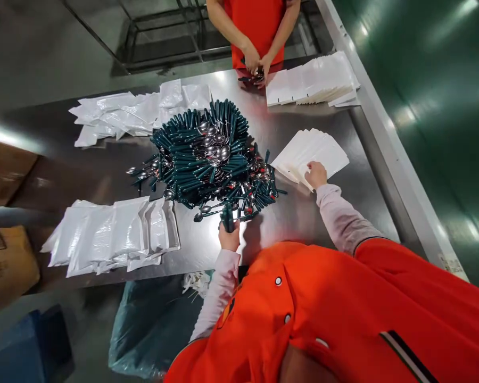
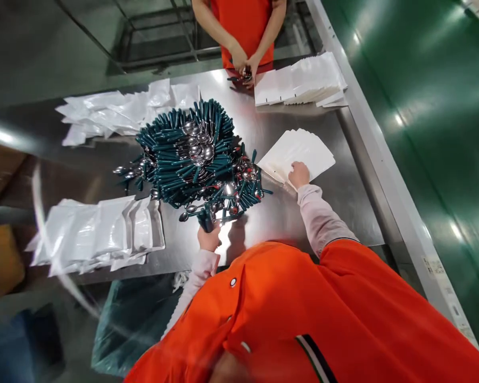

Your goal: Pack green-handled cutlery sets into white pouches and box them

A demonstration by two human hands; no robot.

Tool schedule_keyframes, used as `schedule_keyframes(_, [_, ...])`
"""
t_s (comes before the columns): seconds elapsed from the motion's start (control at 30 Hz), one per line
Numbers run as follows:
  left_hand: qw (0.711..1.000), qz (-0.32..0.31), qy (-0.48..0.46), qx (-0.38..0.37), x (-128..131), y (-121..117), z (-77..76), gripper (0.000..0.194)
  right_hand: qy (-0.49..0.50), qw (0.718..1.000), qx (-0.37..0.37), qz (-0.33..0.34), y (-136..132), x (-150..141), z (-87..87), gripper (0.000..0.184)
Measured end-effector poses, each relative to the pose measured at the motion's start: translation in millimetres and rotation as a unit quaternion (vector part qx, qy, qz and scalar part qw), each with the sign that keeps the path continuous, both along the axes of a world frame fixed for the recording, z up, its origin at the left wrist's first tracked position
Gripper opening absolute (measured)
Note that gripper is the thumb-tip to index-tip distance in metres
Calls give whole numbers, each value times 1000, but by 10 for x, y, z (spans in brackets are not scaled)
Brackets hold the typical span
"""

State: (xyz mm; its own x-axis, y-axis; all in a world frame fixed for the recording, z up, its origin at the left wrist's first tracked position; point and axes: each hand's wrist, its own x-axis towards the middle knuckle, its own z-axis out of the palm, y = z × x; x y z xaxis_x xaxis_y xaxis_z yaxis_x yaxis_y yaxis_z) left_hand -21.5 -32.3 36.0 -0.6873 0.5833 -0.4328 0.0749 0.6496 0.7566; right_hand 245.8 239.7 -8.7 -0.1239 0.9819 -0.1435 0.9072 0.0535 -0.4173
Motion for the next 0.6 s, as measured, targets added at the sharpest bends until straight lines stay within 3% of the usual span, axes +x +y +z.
schedule_keyframes(0.1, [994, -89, 47, -32, 195, 171, -43, 30, -50, 997, -40, 46, -6, 317, -197, 48])
schedule_keyframes(0.17, [983, -161, 68, -50, 310, 247, -58, 43, -44, 997, -40, 46, -40, 389, -268, 46])
schedule_keyframes(0.33, [938, -307, 126, -101, 509, 298, -31, 67, -6, 997, -55, 50, -245, 394, -236, 28])
schedule_keyframes(0.43, [901, -390, 144, -120, 646, 347, -79, 66, 52, 987, -109, 108, -634, 260, -224, 15])
schedule_keyframes(0.5, [876, -444, 140, -124, 735, 386, -171, 62, 91, 973, -153, 145, -975, 126, -235, 15])
schedule_keyframes(0.6, [856, -473, 140, -157, 799, 368, -348, 61, 153, 951, -223, 152, -1405, -46, -256, 14])
